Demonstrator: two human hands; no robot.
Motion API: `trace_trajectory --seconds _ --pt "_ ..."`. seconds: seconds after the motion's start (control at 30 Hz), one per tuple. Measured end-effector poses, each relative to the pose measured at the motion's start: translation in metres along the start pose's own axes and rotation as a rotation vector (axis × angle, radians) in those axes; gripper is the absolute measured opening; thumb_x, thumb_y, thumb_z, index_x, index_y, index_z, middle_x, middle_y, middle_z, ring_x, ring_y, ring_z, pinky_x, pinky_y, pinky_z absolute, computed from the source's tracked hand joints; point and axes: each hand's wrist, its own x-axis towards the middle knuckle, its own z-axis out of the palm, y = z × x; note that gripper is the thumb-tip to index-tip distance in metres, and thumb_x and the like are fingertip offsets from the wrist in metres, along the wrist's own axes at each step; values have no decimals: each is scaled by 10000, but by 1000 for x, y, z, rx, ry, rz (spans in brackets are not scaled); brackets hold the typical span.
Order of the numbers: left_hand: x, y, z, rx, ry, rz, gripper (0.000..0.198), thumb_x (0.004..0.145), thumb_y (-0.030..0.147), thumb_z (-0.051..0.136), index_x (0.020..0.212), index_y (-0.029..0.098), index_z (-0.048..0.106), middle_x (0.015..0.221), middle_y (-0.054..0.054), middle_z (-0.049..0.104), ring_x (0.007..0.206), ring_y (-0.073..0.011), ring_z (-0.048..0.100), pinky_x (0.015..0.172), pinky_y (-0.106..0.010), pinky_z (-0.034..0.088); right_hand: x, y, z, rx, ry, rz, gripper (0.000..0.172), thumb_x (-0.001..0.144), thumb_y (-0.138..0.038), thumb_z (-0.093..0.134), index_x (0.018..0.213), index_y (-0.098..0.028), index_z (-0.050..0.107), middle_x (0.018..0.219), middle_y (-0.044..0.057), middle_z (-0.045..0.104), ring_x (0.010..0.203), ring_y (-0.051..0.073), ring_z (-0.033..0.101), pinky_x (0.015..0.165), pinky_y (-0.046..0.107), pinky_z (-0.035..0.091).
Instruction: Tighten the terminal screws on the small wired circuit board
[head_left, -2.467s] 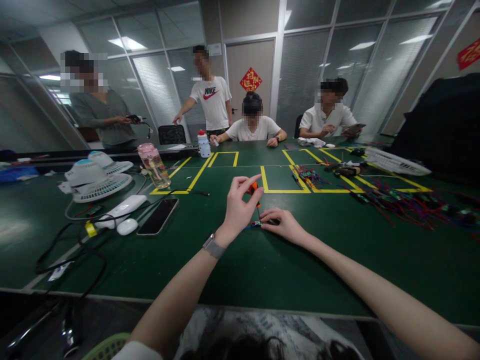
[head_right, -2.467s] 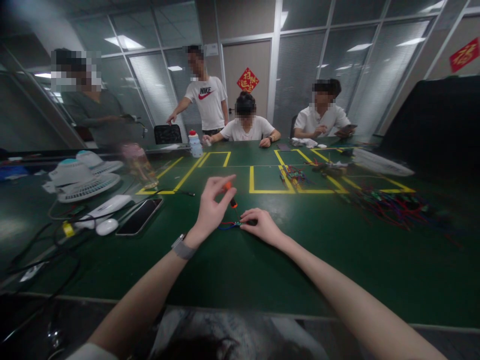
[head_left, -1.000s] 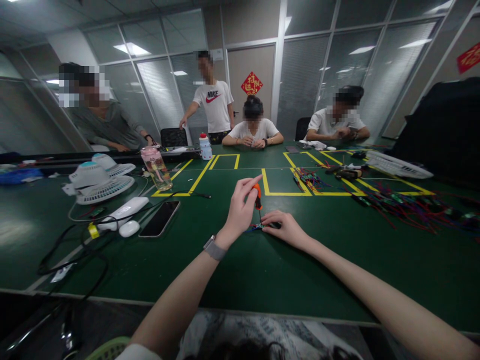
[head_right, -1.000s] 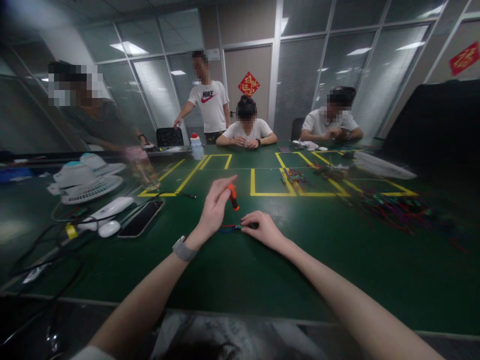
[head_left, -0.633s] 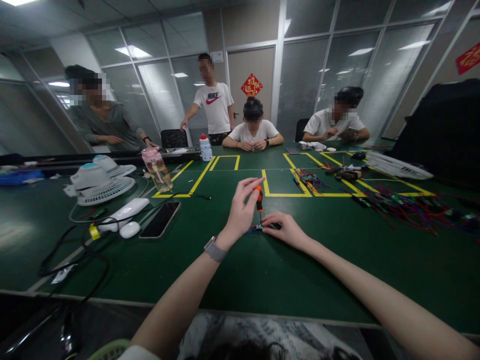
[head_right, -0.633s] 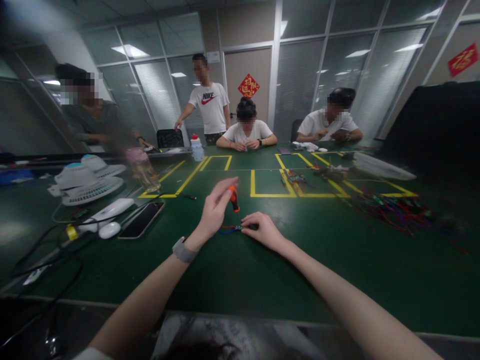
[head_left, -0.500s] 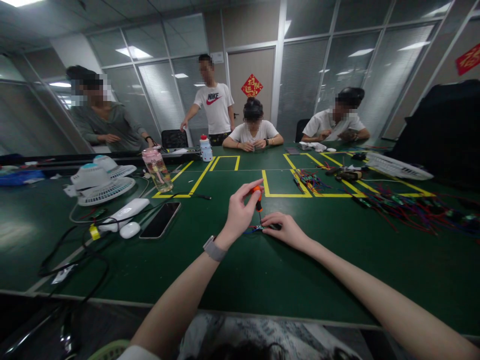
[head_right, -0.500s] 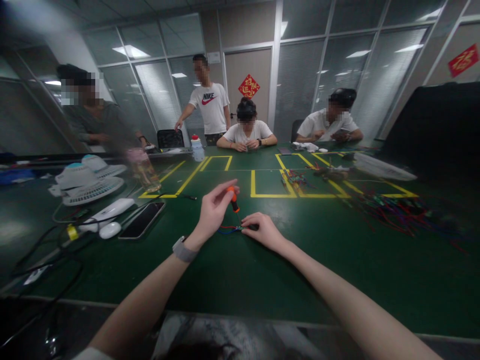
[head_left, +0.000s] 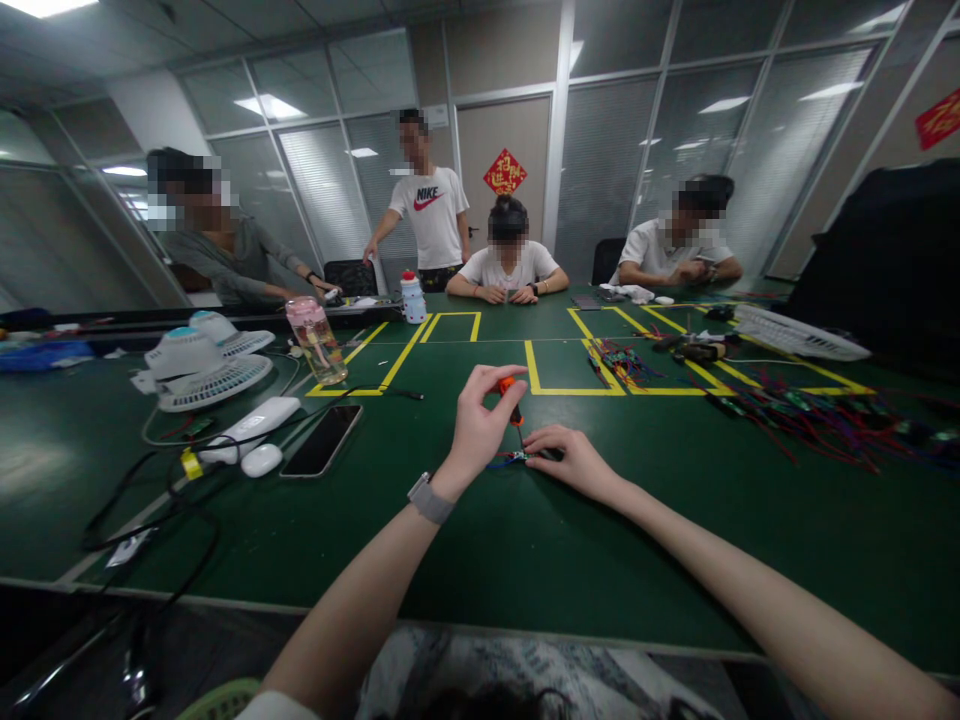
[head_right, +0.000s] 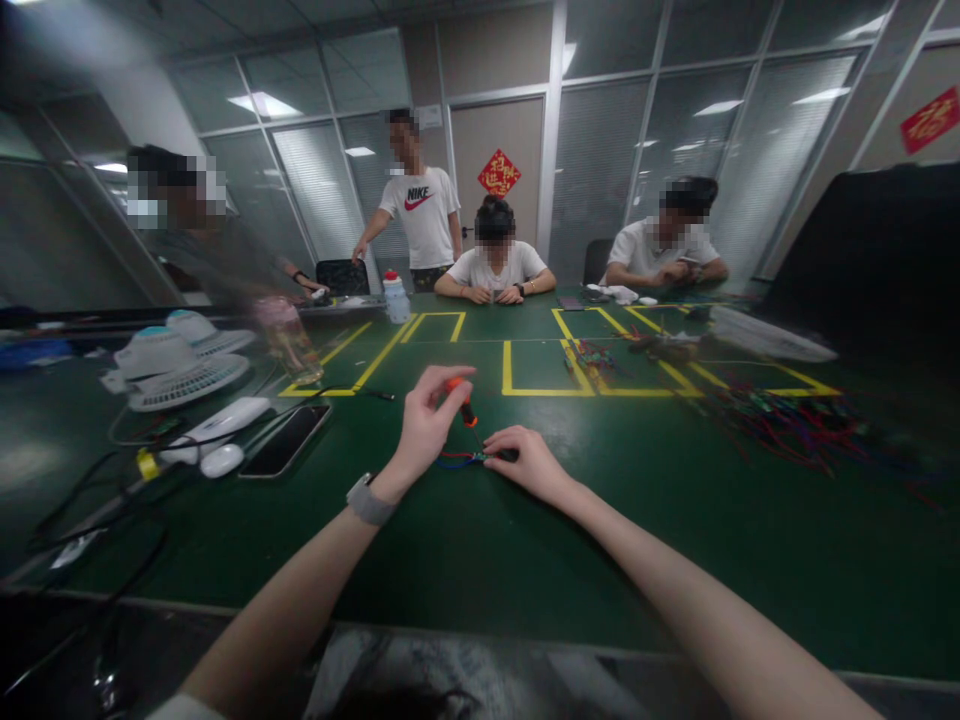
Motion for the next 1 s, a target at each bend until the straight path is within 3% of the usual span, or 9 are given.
trace_trajectory --seconds 0.17,0.37,0.53,0.67,0.73,0.87,1.0 --pt "1 1 0 -142 -86 -52 312 952 224 464 1225 195 612 1166 -89 654 998 -167 651 902 -318 506 0 1 1 8 4 1 109 763 -217 737 866 -222 771 994 68 752 967 241 677 906 409 523" --pt "-2 4 0 116 60 49 164 866 262 630 991 195 714 955 -53 629 914 -163 614 860 -291 491 -1 1 0 7 8 -3 108 771 -225 733 873 -222 769 997 71 751 971 244 673 908 422 520" --pt "-1 6 0 -72 -118 17 314 963 225 440 1228 218 609 1115 -72 637 1005 -160 626 881 -300 496 -1 2 1 2 11 -6 104 763 -224 738 862 -226 768 989 68 752 962 242 676 900 415 526" --pt "-2 5 0 35 -11 29 199 879 233 606 1051 192 697 950 -52 635 889 -155 616 826 -280 495 -1 2 1 5 5 -3 109 764 -228 736 868 -228 769 997 67 751 973 245 674 905 417 522" --pt "-1 4 -1 104 23 51 211 884 246 598 1065 209 701 1006 -58 610 945 -161 600 870 -291 481 -1 2 1 4 7 2 107 761 -224 738 863 -226 770 993 67 752 970 245 674 906 416 521" --pt "0 2 0 -81 -104 2 332 956 208 444 1250 231 597 1193 -82 616 1039 -169 623 908 -316 489 -1 2 1 5 7 4 112 760 -222 737 867 -224 771 995 68 751 973 242 675 911 412 522" --pt "0 1 1 -42 -27 -2 221 875 217 601 1080 196 681 974 -57 651 895 -158 631 814 -278 508 -1 2 0 12 6 -1 117 763 -228 733 874 -227 770 1000 70 749 974 242 675 907 412 525"
